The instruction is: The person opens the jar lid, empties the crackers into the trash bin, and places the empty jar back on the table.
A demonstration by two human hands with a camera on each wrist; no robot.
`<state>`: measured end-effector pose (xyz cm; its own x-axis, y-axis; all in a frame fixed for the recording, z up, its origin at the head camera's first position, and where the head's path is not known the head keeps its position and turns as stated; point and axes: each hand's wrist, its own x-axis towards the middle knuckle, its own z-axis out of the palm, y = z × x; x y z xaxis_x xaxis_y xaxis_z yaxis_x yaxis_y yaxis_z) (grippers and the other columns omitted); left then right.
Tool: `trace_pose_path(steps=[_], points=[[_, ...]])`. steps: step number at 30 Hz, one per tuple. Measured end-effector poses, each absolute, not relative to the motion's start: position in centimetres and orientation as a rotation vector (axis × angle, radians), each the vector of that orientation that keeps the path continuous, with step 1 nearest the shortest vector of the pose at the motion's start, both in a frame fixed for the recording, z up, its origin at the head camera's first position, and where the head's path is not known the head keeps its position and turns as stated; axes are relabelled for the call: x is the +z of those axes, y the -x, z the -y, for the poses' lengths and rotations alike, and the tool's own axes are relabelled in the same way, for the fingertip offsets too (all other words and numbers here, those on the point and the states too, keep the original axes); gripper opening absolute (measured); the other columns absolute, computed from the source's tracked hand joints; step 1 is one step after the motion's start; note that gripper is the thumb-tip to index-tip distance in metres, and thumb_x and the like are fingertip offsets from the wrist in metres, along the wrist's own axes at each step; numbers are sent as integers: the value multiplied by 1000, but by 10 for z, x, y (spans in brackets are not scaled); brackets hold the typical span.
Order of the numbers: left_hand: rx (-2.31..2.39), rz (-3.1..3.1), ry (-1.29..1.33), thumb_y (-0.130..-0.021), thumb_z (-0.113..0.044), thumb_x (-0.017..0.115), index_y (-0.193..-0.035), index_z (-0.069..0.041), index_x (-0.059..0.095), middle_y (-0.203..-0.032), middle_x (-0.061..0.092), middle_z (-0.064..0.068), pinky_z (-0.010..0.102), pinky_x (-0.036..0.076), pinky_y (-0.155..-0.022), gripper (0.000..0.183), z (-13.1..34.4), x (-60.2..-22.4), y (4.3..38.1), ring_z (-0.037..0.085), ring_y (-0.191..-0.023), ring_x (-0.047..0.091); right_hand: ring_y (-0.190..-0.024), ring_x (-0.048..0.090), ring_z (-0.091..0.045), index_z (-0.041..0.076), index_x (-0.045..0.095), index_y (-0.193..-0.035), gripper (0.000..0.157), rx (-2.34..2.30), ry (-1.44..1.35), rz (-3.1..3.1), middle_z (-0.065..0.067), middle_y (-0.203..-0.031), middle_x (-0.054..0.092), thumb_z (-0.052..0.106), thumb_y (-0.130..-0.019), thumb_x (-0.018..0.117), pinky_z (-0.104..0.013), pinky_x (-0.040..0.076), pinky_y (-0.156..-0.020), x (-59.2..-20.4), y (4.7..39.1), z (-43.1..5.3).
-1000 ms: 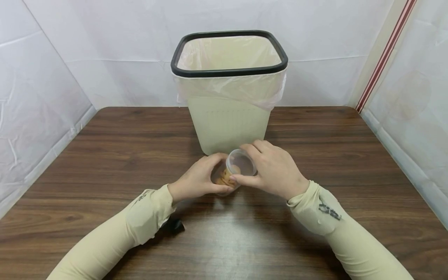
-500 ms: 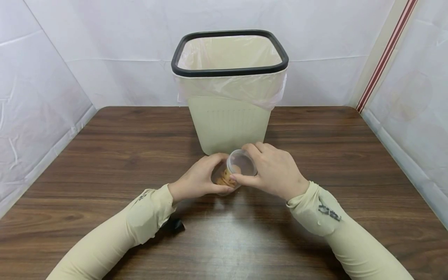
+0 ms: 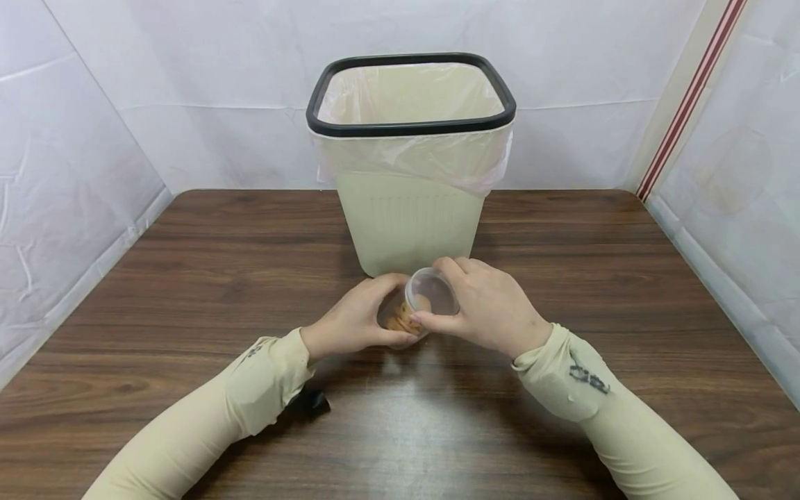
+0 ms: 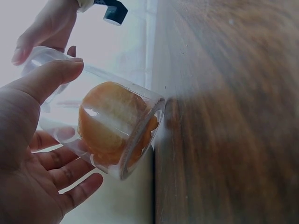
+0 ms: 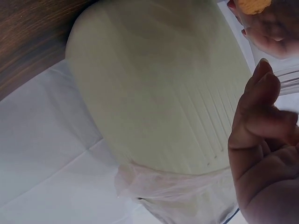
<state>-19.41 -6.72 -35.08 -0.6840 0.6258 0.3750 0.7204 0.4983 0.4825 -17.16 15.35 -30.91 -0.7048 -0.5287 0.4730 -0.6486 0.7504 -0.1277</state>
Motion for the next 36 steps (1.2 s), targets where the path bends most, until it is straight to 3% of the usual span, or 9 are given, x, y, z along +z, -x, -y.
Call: trace_pose_path(steps=[29,36], points=[[-1061,2620,1203,-73,-29,84,-123,-8,56,-113,65,1,27,48,-90,61,70,-351,197,10,-100,59,-90,61,-21,6,55,-130,66,428,-1103,2500,-11,-108,62,39,-77,76,-36,51,-73,-306,176,-161],[-1070,2630,1203,-73,-28,84,-125,-8,55,-116,64,1,28,48,-92,63,70,-352,197,11,-102,59,-92,61,-21,4,54,-125,65,460,-1119,2504,-11,-106,62,38,-76,78,-37,52,-75,-306,177,-162]])
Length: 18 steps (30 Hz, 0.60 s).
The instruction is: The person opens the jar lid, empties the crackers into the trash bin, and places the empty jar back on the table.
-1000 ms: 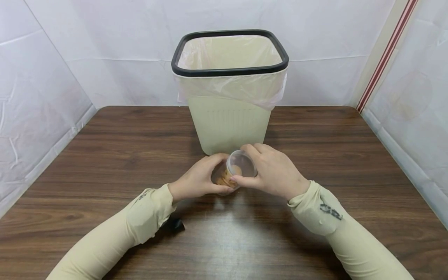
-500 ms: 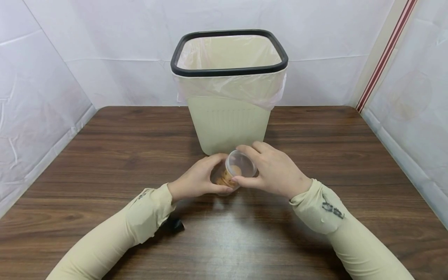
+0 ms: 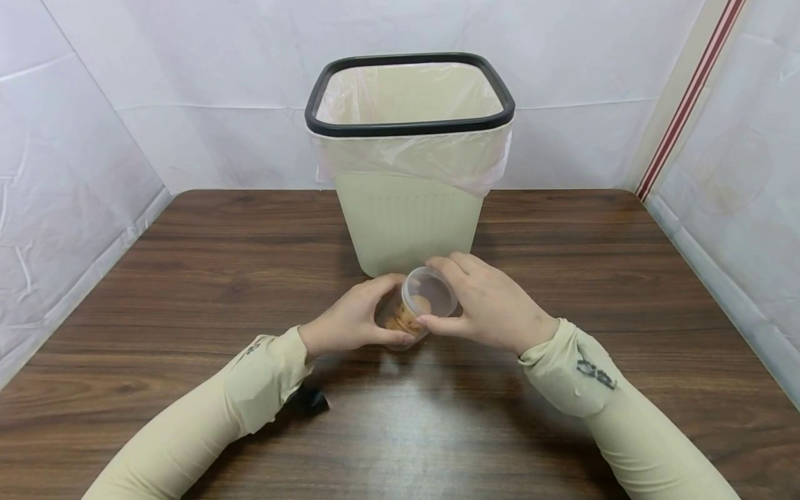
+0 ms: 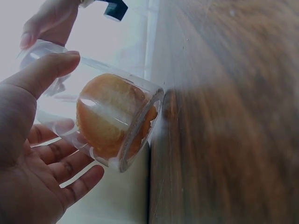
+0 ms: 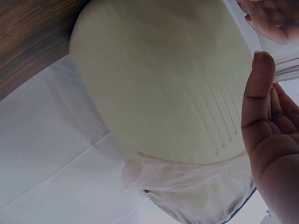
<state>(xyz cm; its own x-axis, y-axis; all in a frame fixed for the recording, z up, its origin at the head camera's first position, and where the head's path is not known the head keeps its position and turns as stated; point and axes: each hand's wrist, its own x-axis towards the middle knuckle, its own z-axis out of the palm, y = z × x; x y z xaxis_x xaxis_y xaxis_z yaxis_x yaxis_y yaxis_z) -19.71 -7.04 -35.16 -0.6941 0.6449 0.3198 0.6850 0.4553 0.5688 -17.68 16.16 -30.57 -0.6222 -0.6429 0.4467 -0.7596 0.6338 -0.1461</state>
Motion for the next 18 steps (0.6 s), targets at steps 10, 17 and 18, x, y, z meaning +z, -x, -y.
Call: trace_pose_path(steps=[10,17,18], points=[[-1109,2645,1213,-74,-28,83,-125,-9,54,-118,63,1,28,47,-93,62,71,-354,199,10,-103,58,-95,60,-19,6,57,-124,61,487,-1161,2484,-8,-110,61,36,-75,78,-36,51,-78,-305,178,-163],[-1120,2653,1219,-74,-28,83,-126,-9,54,-118,63,1,27,48,-93,62,71,-354,199,10,-104,58,-95,60,-17,5,57,-126,62,495,-1202,2450,-6,-110,62,33,-76,78,-35,51,-78,-305,179,-164],[-1120,2655,1220,-74,-28,83,-126,-8,54,-118,63,1,27,48,-93,62,71,-354,199,10,-104,58,-94,60,-17,5,57,-126,61,493,-1206,2442,-6,-109,62,33,-76,78,-35,51,-77,-305,179,-164]])
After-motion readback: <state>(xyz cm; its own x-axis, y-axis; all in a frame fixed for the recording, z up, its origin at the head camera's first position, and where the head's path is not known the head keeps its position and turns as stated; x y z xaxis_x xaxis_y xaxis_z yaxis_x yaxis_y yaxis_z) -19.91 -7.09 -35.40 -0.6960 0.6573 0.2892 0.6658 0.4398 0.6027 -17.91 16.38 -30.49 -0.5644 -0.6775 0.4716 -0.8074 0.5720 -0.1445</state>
